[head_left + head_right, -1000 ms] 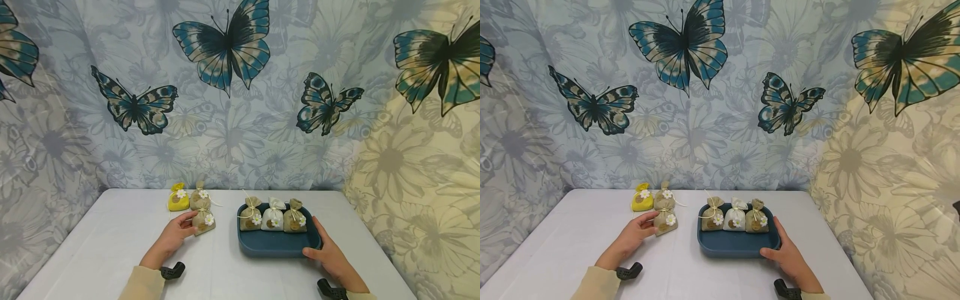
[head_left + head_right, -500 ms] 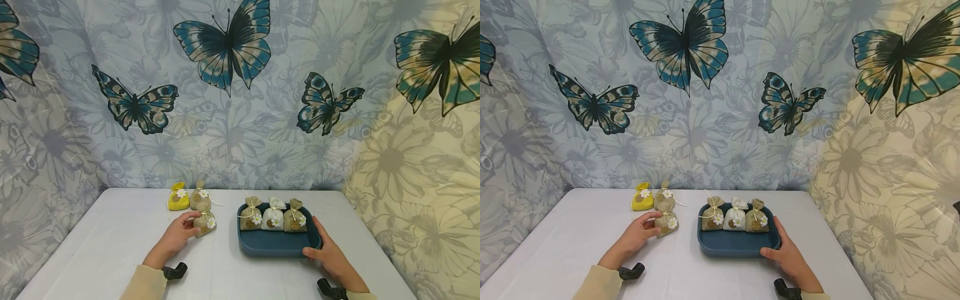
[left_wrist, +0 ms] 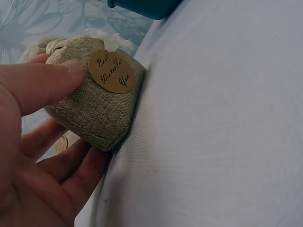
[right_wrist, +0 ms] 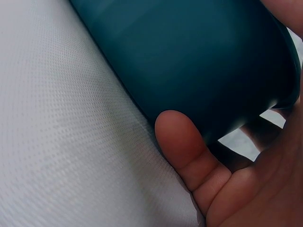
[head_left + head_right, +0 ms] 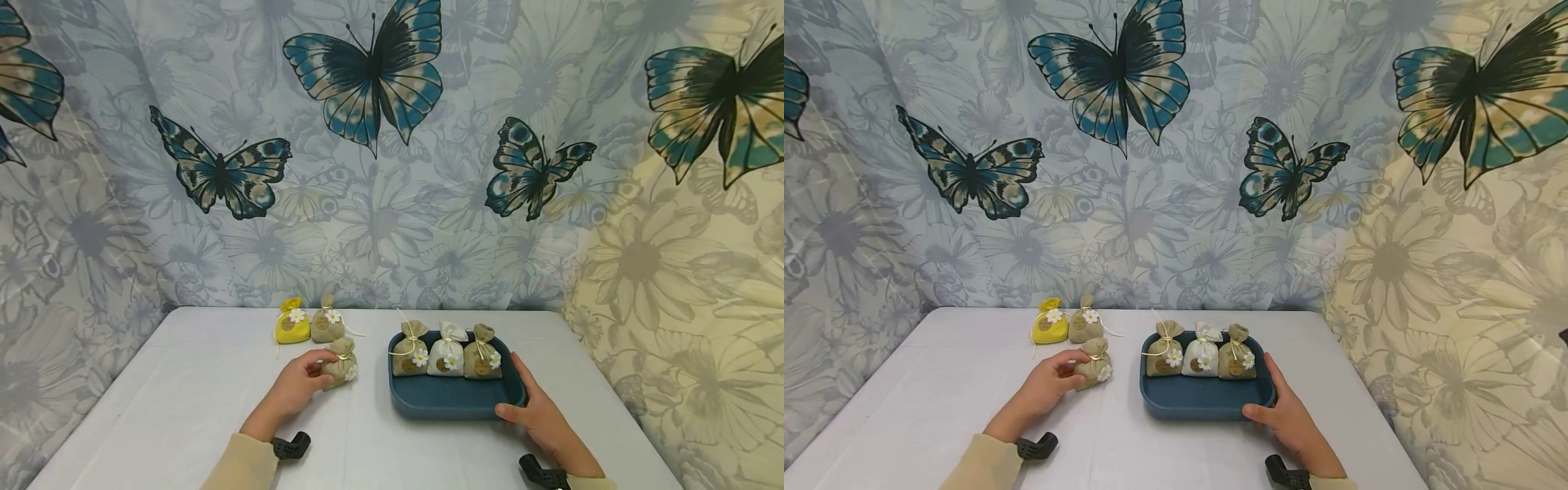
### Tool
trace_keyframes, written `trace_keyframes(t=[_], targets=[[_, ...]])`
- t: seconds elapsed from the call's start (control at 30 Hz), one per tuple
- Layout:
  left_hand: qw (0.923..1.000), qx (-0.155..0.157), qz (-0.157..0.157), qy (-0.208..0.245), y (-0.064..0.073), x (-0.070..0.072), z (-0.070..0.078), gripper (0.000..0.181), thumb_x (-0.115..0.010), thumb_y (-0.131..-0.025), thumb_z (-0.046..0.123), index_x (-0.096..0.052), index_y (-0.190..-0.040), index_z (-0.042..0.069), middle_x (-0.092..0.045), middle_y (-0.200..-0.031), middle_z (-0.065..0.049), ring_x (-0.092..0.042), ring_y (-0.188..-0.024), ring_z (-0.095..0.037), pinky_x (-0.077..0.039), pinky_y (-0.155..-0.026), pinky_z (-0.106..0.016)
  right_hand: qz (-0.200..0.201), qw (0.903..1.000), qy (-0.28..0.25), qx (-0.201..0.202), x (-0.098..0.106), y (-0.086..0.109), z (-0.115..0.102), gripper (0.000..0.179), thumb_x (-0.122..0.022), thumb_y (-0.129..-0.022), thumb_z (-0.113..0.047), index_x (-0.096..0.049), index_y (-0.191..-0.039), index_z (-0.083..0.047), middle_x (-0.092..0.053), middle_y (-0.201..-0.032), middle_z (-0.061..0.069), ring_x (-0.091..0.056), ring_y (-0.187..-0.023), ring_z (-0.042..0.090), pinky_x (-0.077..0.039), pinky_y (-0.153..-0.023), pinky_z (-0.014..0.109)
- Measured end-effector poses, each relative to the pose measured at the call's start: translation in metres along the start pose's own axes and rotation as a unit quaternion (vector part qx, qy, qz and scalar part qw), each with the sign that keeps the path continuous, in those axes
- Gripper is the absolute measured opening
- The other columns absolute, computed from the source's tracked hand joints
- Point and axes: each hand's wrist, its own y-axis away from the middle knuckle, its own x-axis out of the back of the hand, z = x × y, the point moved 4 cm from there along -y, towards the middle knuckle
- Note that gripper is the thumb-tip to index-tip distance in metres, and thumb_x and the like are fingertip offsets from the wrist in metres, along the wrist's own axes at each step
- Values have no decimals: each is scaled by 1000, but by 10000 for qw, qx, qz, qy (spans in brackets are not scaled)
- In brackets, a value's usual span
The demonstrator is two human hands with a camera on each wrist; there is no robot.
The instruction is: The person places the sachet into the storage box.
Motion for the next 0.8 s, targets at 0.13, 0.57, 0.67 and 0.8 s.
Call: trace_keyframes(t=[0.13,0.57,0.67,0.8], targets=[[9996,-231,49,-137,-1,-1,1,32,-73,-89,1,-72,-116,17,-62,-129,-2,-55,-122,-29,-46,-98,-45,1,10000,-52,66,1,0,0,107,-78,-88,-22,0,-162,-26,-10,-160,22,-64,-74,28,-46,-81,34],[9974,-422,-221,-538,1,-2,3,34,-69,-94,8,-72,-126,20,-42,-151,-16,-41,-136,-37,-43,-101,-47,0,9999,-60,92,1,1,-1,108,-79,-87,-22,-1,-162,-26,-7,-162,22,-64,-76,28,-46,-82,34],[9967,-518,-262,-575,0,-3,1,32,-69,-95,10,-72,-125,19,-42,-150,-18,-42,-135,-38,-46,-98,-44,-5,9999,11,104,0,1,-2,108,-79,-88,-23,0,-162,-26,-7,-162,22,-64,-78,27,-45,-86,37],[9954,-606,-185,-715,-1,-3,0,33,-70,-93,9,-73,-122,24,-54,-138,-6,-52,-126,-28,-48,-95,-41,0,9998,140,143,1,1,-2,107,-78,-88,-24,0,-162,-25,-6,-162,23,-63,-85,25,-43,-89,39]])
